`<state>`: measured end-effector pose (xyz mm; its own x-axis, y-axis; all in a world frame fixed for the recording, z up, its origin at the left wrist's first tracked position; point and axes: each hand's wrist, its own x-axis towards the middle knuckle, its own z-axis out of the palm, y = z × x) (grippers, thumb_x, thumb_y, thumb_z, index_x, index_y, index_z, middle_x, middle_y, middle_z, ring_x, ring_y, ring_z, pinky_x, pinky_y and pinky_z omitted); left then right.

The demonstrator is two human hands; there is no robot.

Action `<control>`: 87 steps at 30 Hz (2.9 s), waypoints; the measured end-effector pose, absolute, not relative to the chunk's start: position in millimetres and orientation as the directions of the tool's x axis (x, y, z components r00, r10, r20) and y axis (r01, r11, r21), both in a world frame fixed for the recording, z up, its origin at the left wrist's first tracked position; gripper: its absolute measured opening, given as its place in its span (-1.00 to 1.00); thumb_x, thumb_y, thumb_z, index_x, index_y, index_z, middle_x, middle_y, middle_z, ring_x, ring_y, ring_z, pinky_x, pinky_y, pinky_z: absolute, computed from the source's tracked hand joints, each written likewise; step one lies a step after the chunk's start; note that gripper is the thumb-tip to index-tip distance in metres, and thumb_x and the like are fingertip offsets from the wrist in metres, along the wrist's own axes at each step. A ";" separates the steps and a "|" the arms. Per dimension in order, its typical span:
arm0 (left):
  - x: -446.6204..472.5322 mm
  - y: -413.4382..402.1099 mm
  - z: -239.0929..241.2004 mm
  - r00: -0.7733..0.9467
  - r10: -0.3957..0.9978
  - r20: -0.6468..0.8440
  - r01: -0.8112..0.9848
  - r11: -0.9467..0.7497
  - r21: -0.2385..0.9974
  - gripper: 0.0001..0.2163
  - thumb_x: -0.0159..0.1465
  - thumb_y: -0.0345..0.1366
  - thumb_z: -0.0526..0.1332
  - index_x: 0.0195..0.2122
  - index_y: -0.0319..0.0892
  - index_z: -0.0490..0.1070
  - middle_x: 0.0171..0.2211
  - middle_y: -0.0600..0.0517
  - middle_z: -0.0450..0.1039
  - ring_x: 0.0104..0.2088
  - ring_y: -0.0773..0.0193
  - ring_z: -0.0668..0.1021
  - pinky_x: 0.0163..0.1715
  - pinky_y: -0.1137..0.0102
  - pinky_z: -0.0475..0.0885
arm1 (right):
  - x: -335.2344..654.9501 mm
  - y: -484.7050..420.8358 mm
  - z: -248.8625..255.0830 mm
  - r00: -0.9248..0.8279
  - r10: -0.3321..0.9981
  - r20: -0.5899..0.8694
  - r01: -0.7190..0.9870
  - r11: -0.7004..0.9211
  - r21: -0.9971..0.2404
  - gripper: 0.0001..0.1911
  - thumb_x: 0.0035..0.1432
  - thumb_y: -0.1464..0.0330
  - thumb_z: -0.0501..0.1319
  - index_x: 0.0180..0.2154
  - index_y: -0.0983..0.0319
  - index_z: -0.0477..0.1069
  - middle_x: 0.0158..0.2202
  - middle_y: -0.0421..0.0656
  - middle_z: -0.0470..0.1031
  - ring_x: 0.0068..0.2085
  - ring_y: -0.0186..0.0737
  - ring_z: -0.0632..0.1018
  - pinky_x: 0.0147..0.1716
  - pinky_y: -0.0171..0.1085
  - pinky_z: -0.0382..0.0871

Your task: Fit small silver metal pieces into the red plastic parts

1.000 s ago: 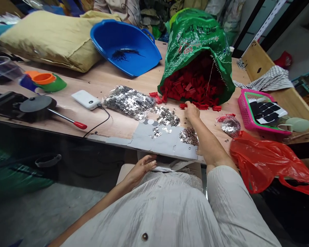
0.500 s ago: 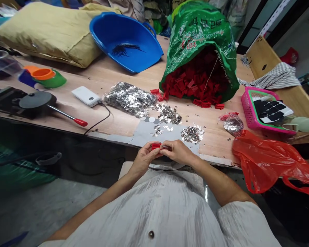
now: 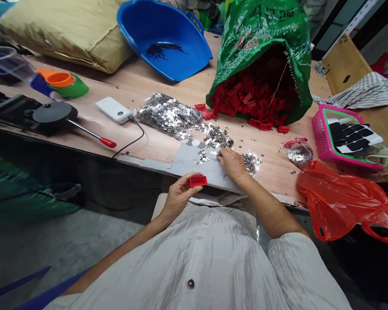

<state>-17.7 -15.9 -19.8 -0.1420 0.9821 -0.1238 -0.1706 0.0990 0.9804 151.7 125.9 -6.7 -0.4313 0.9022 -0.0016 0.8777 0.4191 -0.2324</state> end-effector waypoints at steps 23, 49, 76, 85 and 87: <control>-13.7 -19.3 -21.9 -0.089 0.992 -0.084 -0.055 0.080 0.995 -0.60 0.10 -0.20 0.39 -0.04 -0.17 0.48 -0.15 -0.06 0.60 -0.17 0.17 0.62 -0.06 0.29 0.51 | 169.1 126.0 -1.0 -0.445 0.896 -0.010 0.857 0.422 -0.297 -0.86 0.23 0.26 0.20 -0.21 0.16 0.45 -0.17 -0.13 0.54 -0.18 -0.14 0.51 -0.26 -0.26 0.28; -13.5 -11.1 -5.5 -0.250 0.937 0.246 0.272 -0.176 0.946 -0.67 0.10 -0.25 0.40 -0.09 -0.08 0.49 -0.05 -0.03 0.58 -0.06 0.12 0.61 0.00 0.24 0.51 | 159.7 49.9 21.4 -0.518 0.824 0.227 0.456 0.491 -0.742 -0.87 0.29 0.29 0.15 -0.26 0.15 0.45 -0.32 -0.16 0.54 -0.35 -0.26 0.50 -0.30 -0.29 0.36; -3.9 -17.7 -3.9 -0.194 0.924 0.331 0.307 -0.263 0.915 -0.66 0.13 -0.32 0.38 -0.04 -0.07 0.49 -0.05 -0.02 0.58 -0.09 0.13 0.63 -0.03 0.24 0.53 | 162.1 48.4 18.4 -0.603 0.721 0.341 0.321 0.611 -0.724 -0.83 0.32 0.36 0.08 -0.22 0.16 0.46 -0.31 -0.11 0.49 -0.25 -0.22 0.50 -0.24 -0.23 0.40; -1.7 -17.1 2.0 -0.200 0.915 0.352 0.314 -0.280 0.907 -0.70 0.13 -0.30 0.39 -0.09 -0.08 0.49 -0.10 0.02 0.61 -0.01 0.07 0.59 0.27 0.00 0.25 | 172.3 51.6 11.9 -0.458 0.889 0.028 0.302 0.185 -0.935 -0.82 0.20 0.21 0.23 -0.27 0.19 0.39 -0.42 -0.26 0.38 -0.48 -0.38 0.29 -0.48 -0.35 0.18; -0.3 -17.2 0.3 -0.174 0.904 0.391 0.329 -0.321 0.888 -0.69 0.14 -0.31 0.38 -0.07 -0.08 0.48 -0.09 0.02 0.60 -0.04 0.09 0.61 0.26 0.02 0.27 | 170.5 50.1 10.0 -0.486 0.874 -0.003 0.254 0.138 -0.957 -0.82 0.18 0.23 0.24 -0.31 0.19 0.33 -0.40 -0.27 0.36 -0.44 -0.37 0.31 -0.44 -0.35 0.20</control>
<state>-0.3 -17.2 0.3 -0.1736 0.9038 0.3911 0.3290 -0.3211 0.8880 170.5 50.1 10.0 -0.4861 0.8739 -0.0035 0.2543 0.1377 -0.9573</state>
